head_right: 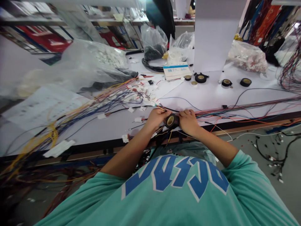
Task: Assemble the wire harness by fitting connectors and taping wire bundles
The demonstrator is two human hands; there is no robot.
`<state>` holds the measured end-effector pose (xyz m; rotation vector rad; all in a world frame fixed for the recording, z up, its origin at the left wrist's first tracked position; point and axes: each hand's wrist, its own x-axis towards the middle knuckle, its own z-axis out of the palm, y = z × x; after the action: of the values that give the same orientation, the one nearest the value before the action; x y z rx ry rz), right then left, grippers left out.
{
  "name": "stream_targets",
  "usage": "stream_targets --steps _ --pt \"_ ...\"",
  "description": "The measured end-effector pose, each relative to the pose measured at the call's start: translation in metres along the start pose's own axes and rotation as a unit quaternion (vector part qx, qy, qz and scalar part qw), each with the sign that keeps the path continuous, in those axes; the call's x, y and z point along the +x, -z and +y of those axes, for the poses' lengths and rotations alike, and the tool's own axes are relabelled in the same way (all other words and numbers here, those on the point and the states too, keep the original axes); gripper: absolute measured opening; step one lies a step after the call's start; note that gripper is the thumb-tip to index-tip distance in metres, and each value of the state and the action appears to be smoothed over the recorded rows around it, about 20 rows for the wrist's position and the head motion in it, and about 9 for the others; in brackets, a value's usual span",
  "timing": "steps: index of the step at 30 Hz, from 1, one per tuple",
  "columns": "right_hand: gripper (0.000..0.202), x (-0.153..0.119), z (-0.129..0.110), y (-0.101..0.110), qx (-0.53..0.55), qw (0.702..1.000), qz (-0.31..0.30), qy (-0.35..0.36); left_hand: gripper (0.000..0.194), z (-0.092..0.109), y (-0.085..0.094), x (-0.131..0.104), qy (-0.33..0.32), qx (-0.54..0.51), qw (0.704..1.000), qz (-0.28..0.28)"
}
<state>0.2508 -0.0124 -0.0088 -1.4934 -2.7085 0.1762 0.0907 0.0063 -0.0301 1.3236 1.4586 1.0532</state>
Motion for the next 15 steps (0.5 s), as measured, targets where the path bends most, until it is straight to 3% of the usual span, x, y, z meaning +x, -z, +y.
stream_targets --steps 4,6,8,10,13,15 --pt "0.036 0.003 0.007 -0.002 0.028 1.0 -0.007 0.001 0.019 -0.001 0.0 0.0 0.007 -0.013 1.0 -0.019" --pt "0.045 0.001 0.013 0.0 0.052 0.998 0.023 0.017 0.018 -0.001 0.001 0.0 0.011 -0.018 1.0 -0.016" --pt "0.054 -0.003 0.016 0.003 0.052 0.992 0.085 0.071 0.017 0.001 0.001 0.0 0.011 -0.03 0.999 -0.012" --pt "0.048 -0.009 0.014 0.007 0.011 0.976 0.126 0.179 0.016 0.004 0.001 -0.001 0.012 -0.048 0.999 -0.01" --pt "0.036 -0.017 0.005 0.012 -0.088 0.94 0.112 0.309 0.015 0.011 0.001 -0.003 0.027 -0.081 0.996 -0.009" --pt "0.035 -0.021 0.0 0.016 -0.124 0.94 0.092 0.304 0.014 0.015 0.002 -0.005 0.041 -0.098 0.994 -0.019"
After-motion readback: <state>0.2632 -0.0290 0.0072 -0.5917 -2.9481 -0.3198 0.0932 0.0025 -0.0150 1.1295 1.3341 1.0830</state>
